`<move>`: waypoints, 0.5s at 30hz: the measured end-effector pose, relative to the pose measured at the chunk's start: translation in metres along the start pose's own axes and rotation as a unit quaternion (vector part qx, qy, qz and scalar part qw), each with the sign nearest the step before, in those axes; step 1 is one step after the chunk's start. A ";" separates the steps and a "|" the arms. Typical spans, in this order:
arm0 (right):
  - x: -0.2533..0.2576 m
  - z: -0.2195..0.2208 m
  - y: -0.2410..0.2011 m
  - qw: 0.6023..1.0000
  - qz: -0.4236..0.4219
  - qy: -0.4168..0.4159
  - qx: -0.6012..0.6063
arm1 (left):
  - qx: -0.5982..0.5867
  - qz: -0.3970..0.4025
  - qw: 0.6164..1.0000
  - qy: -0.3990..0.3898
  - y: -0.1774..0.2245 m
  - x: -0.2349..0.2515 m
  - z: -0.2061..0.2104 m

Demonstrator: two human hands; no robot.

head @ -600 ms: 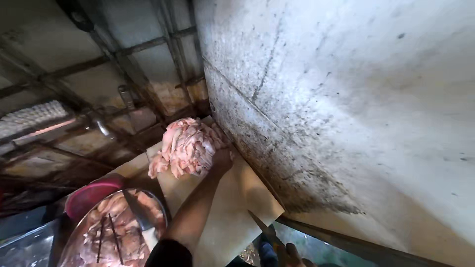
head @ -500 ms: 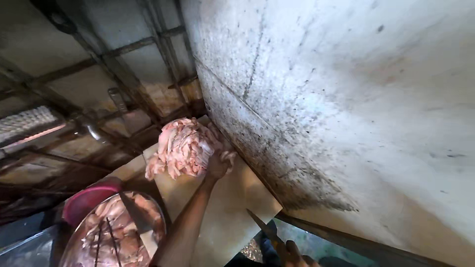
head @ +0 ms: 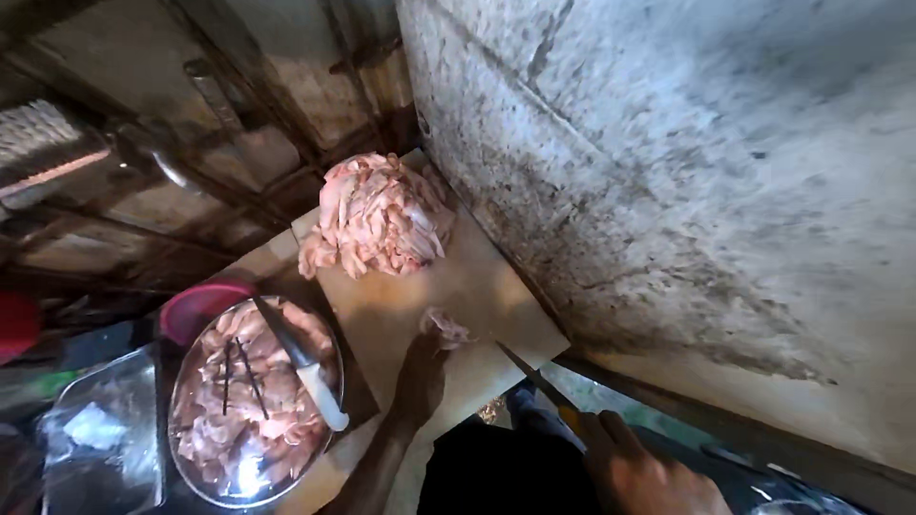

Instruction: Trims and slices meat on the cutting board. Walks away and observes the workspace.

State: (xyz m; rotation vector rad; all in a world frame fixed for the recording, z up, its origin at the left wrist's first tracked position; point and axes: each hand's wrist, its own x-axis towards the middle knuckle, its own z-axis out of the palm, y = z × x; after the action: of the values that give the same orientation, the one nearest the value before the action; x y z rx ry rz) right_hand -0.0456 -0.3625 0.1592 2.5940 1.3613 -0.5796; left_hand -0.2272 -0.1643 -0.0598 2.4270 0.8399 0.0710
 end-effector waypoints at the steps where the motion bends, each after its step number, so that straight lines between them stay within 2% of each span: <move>1: -0.001 0.002 0.002 1.000 0.004 -0.003 0.009 | -0.006 0.000 1.000 0.022 -0.002 -0.013 0.005; 5: -0.010 0.019 0.009 0.999 0.007 0.034 0.003 | -0.060 -0.076 0.987 0.125 0.003 -0.039 0.014; 9: -0.014 0.035 0.017 1.000 0.010 0.023 0.008 | -0.099 -0.199 0.966 0.135 0.014 -0.004 0.000; 11: -0.013 0.047 0.025 0.998 0.028 -0.054 0.013 | -0.132 -0.226 0.959 0.112 0.011 0.019 -0.004; 13: -0.005 0.063 0.032 0.982 0.067 -0.175 0.022 | -0.177 -0.234 0.951 0.097 0.008 0.036 -0.009; 14: -0.002 0.071 0.035 0.974 0.081 -0.205 0.041 | -0.193 -0.231 0.949 0.095 0.006 0.043 -0.010; 15: -0.002 0.079 0.037 0.973 0.085 -0.201 0.071 | -0.206 -0.229 0.947 0.089 0.005 0.049 -0.012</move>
State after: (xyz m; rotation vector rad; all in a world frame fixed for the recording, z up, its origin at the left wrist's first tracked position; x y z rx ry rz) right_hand -0.0371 -0.4094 0.0867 2.4759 0.9912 -1.1312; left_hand -0.1882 -0.1327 -0.0535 1.8099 1.3066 0.2633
